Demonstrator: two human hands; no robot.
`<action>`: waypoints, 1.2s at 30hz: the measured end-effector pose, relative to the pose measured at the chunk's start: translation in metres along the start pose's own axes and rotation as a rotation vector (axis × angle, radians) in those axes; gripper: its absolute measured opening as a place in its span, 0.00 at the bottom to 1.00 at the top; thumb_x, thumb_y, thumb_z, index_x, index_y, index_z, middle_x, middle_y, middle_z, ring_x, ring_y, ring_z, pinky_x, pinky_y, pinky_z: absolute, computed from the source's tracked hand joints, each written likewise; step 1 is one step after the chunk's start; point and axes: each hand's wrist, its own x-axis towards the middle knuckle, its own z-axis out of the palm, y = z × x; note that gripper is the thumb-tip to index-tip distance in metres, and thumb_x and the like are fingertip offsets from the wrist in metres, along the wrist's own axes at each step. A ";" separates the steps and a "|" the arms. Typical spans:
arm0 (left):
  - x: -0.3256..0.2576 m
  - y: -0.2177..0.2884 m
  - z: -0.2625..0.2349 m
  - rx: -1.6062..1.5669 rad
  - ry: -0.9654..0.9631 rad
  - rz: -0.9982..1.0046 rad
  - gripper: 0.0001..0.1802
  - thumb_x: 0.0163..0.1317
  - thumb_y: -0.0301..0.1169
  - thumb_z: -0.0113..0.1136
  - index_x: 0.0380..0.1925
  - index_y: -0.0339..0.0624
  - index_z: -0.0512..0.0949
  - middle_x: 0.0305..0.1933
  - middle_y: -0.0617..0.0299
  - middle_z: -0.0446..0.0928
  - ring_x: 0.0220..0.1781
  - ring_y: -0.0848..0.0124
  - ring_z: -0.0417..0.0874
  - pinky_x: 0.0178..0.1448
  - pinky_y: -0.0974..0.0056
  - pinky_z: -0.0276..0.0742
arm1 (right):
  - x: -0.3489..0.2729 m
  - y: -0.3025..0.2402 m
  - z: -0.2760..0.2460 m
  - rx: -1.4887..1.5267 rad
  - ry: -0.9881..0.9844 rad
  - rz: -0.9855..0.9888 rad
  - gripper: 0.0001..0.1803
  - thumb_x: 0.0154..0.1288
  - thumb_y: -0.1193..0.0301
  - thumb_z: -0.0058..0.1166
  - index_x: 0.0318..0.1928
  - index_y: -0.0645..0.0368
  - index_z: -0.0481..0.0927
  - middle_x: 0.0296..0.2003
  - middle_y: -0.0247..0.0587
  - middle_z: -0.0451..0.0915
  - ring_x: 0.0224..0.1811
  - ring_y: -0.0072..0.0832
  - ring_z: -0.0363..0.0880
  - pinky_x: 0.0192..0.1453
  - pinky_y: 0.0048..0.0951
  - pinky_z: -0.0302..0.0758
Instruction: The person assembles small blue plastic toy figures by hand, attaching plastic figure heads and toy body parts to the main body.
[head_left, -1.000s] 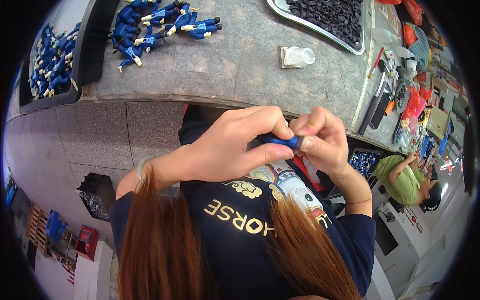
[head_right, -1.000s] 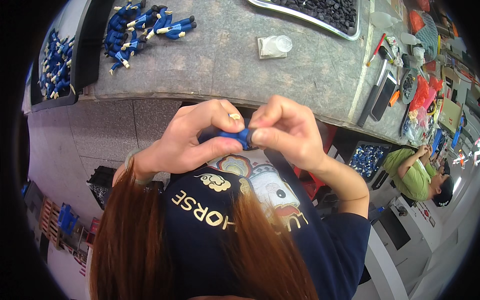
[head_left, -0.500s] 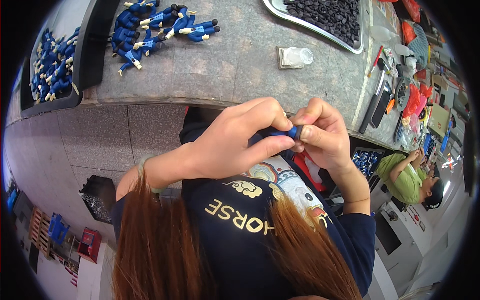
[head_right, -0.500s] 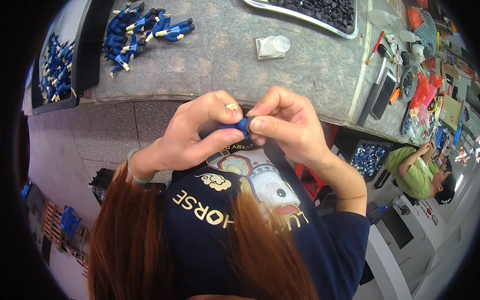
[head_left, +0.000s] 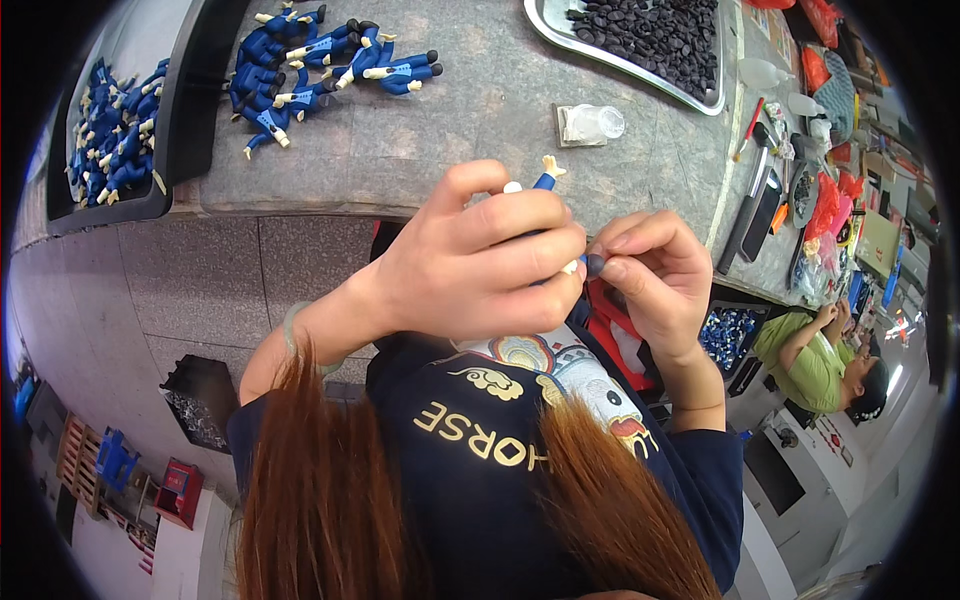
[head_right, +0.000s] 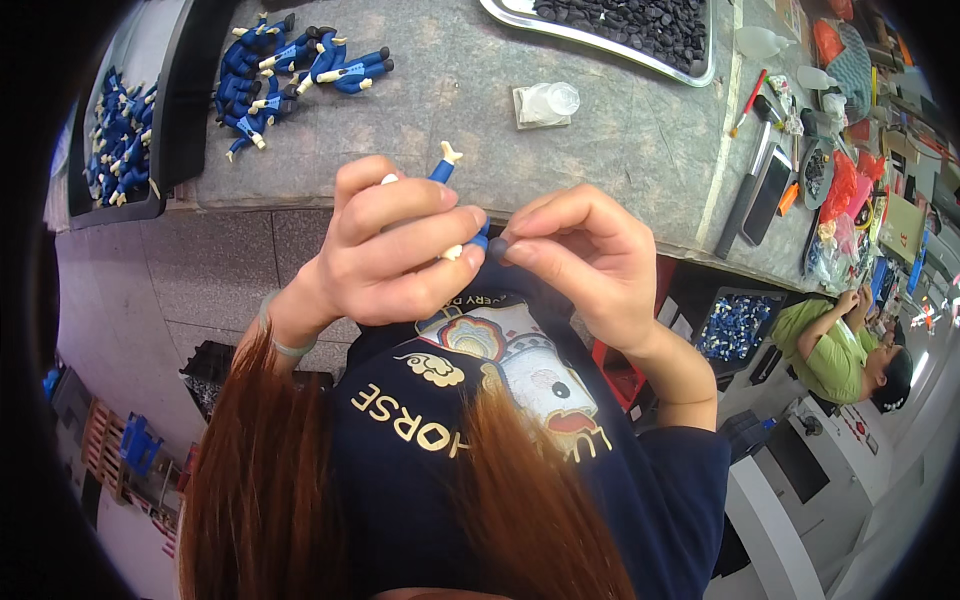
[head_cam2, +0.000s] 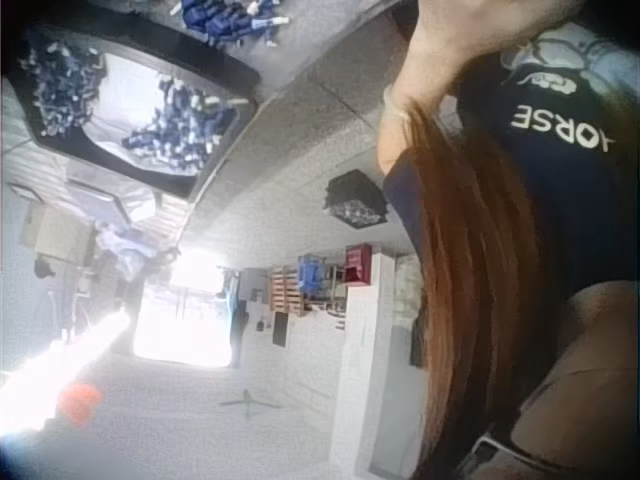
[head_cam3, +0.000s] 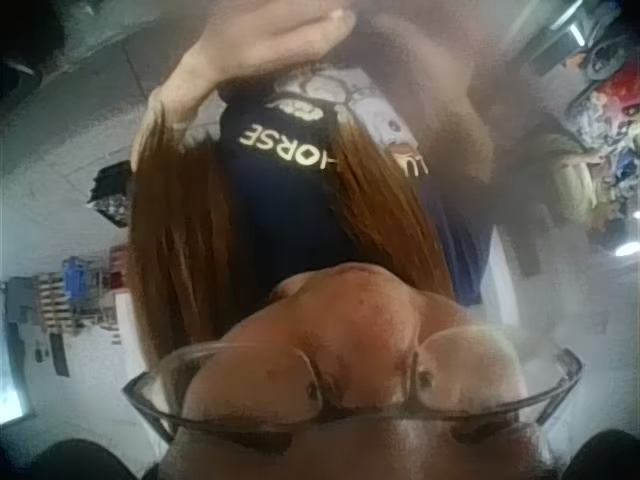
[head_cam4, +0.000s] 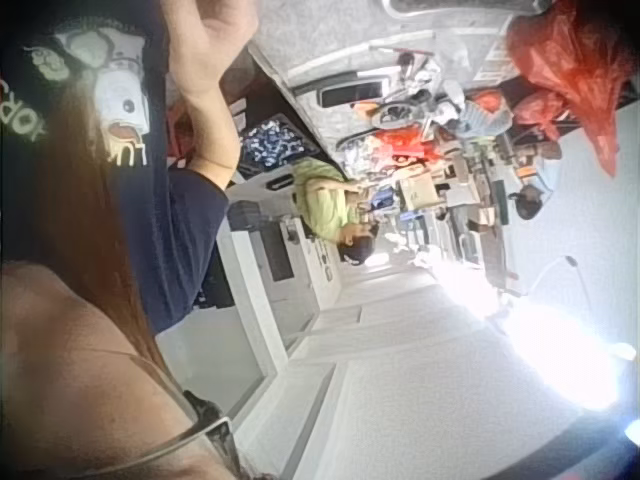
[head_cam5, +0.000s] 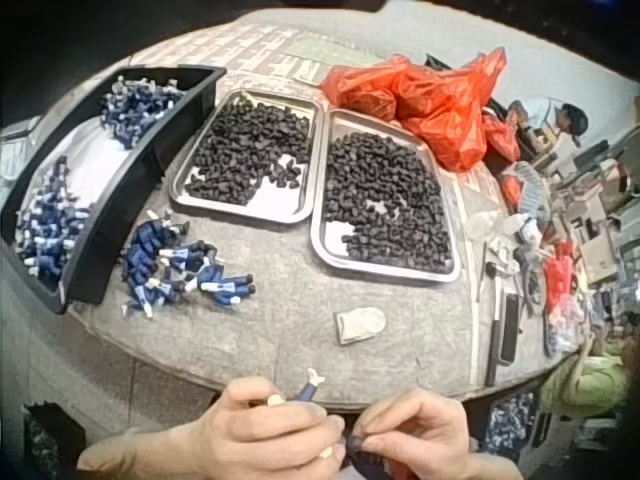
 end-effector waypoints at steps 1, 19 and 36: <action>0.000 0.001 0.000 0.017 0.024 0.020 0.09 0.42 0.29 0.56 0.27 0.47 0.70 0.34 0.67 0.75 0.37 0.72 0.70 0.37 0.66 0.61 | -0.001 0.000 0.000 -0.017 -0.006 -0.006 0.06 0.51 0.86 0.48 0.32 0.68 0.70 0.32 0.45 0.73 0.34 0.25 0.73 0.39 0.24 0.71; -0.015 0.017 0.026 -1.901 0.462 -1.092 0.19 0.52 0.21 0.52 0.43 0.43 0.61 0.40 0.58 0.67 0.46 0.68 0.68 0.52 0.63 0.64 | 0.008 0.020 0.021 -0.741 0.089 -0.347 0.31 0.36 0.73 0.65 0.46 0.61 0.68 0.44 0.46 0.65 0.42 0.34 0.67 0.42 0.30 0.67; -0.018 0.020 0.027 -2.034 0.520 -1.352 0.17 0.63 0.40 0.38 0.45 0.42 0.64 0.43 0.57 0.68 0.46 0.68 0.70 0.51 0.61 0.68 | 0.012 0.044 0.015 -0.905 0.159 -0.491 0.20 0.34 0.78 0.61 0.35 0.61 0.73 0.35 0.44 0.71 0.37 0.38 0.70 0.37 0.31 0.69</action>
